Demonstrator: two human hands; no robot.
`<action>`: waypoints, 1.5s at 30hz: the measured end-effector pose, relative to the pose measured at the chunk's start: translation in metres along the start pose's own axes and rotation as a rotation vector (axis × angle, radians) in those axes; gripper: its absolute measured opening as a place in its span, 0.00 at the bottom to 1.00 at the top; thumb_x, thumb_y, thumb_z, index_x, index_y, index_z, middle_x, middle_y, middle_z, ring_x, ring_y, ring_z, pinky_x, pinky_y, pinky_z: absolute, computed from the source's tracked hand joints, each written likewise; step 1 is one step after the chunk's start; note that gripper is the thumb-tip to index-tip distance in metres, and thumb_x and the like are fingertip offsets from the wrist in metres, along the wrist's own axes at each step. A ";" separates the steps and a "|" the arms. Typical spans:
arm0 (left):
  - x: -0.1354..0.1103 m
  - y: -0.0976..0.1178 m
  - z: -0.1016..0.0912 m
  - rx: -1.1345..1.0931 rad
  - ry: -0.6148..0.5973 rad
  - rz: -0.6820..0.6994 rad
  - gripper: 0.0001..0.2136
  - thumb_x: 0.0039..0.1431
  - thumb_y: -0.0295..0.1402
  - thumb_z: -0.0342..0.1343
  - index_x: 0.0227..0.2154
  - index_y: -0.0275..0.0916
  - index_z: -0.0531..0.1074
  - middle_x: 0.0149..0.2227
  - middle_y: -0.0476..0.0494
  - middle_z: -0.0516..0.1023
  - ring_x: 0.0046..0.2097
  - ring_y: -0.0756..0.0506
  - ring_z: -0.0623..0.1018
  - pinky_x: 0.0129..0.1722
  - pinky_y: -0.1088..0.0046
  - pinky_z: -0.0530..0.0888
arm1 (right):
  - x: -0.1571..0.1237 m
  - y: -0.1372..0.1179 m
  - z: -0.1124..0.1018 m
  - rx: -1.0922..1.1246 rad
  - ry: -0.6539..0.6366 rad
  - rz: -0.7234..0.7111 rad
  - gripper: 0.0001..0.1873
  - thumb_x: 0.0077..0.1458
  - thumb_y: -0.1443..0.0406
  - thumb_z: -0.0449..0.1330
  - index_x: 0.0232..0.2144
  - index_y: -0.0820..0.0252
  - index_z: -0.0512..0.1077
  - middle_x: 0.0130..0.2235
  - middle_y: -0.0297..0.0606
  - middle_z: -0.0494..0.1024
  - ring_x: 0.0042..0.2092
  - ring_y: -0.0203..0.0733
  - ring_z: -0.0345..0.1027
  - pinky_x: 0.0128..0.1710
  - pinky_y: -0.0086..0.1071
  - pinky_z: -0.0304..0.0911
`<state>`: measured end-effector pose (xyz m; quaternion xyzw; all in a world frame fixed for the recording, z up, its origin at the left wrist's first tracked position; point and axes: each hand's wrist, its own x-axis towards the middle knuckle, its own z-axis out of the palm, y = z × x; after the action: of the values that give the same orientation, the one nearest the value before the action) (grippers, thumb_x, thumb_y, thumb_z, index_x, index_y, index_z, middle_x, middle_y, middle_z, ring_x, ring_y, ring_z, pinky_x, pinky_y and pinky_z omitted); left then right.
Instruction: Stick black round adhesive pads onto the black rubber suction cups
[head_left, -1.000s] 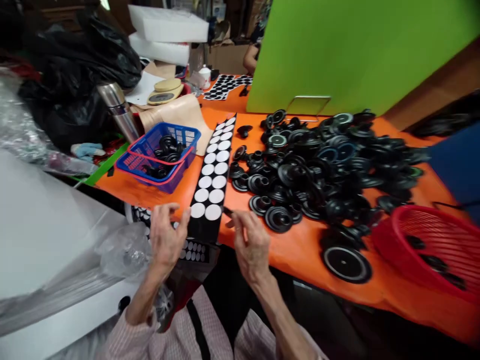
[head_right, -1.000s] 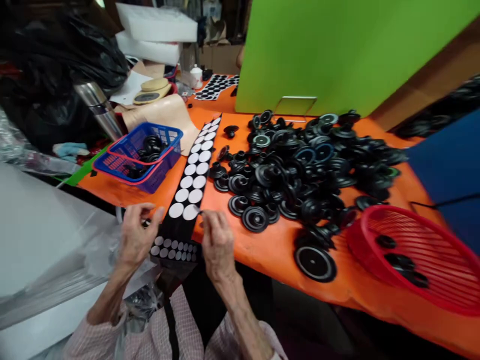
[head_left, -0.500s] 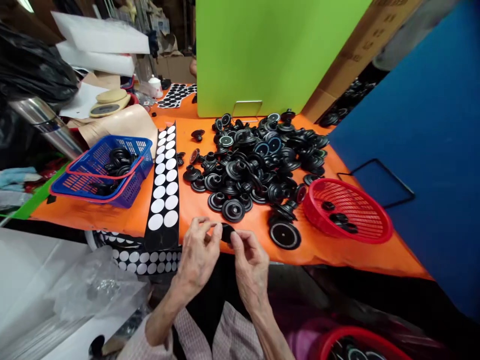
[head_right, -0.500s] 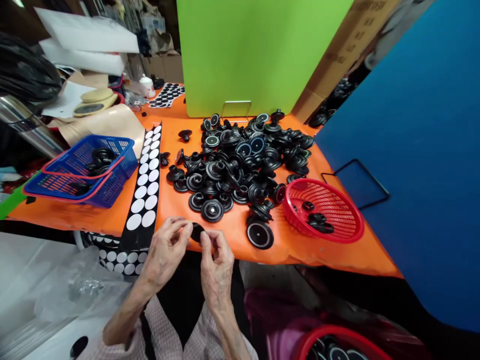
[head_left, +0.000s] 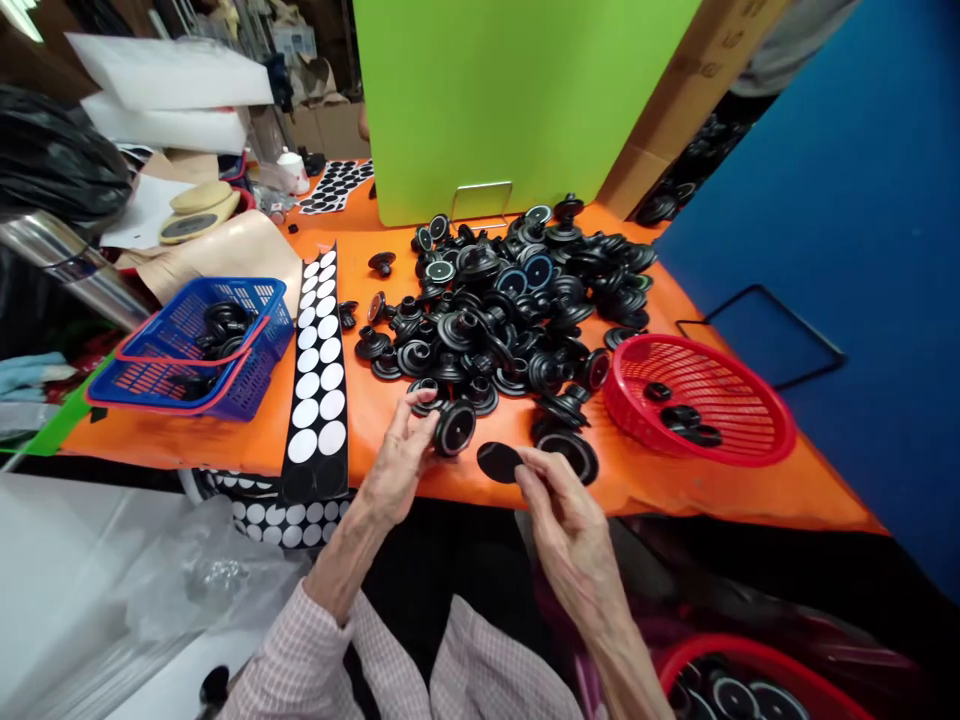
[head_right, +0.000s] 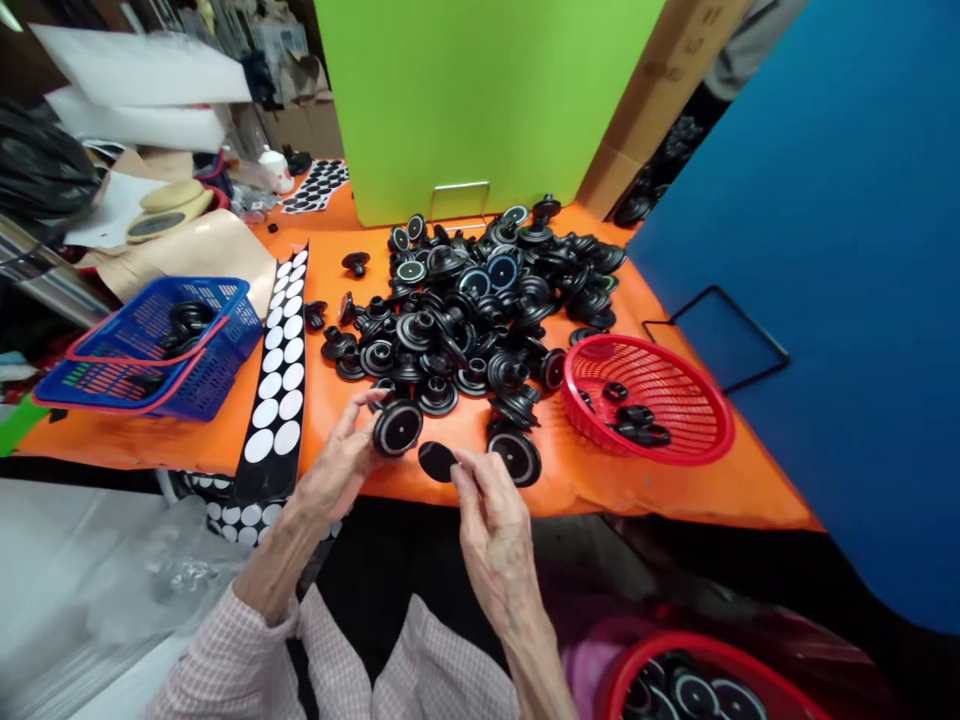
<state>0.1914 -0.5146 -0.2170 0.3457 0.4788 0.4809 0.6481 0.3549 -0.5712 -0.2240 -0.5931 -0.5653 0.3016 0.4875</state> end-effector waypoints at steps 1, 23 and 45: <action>-0.004 0.004 -0.003 -0.124 -0.018 -0.061 0.13 0.58 0.40 0.57 0.44 0.44 0.67 0.39 0.47 0.75 0.36 0.47 0.76 0.40 0.66 0.75 | 0.001 -0.002 0.002 -0.026 -0.017 -0.029 0.11 0.60 0.60 0.54 0.40 0.55 0.73 0.34 0.36 0.72 0.36 0.39 0.66 0.40 0.36 0.64; -0.036 0.003 -0.026 -0.315 -0.126 -0.129 0.15 0.59 0.30 0.55 0.49 0.36 0.73 0.50 0.38 0.76 0.45 0.41 0.77 0.45 0.60 0.77 | 0.000 -0.022 0.054 0.458 0.059 0.257 0.10 0.53 0.57 0.63 0.29 0.57 0.75 0.41 0.35 0.69 0.44 0.38 0.66 0.45 0.33 0.62; -0.036 -0.003 -0.025 -0.339 -0.137 -0.119 0.14 0.55 0.27 0.53 0.44 0.37 0.76 0.47 0.40 0.78 0.47 0.41 0.77 0.46 0.59 0.77 | -0.003 -0.018 0.063 0.337 0.082 0.284 0.13 0.53 0.56 0.61 0.27 0.60 0.72 0.42 0.39 0.70 0.43 0.41 0.67 0.37 0.32 0.68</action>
<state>0.1660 -0.5498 -0.2167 0.2344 0.3652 0.4908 0.7555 0.2896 -0.5613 -0.2294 -0.5886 -0.3975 0.4332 0.5548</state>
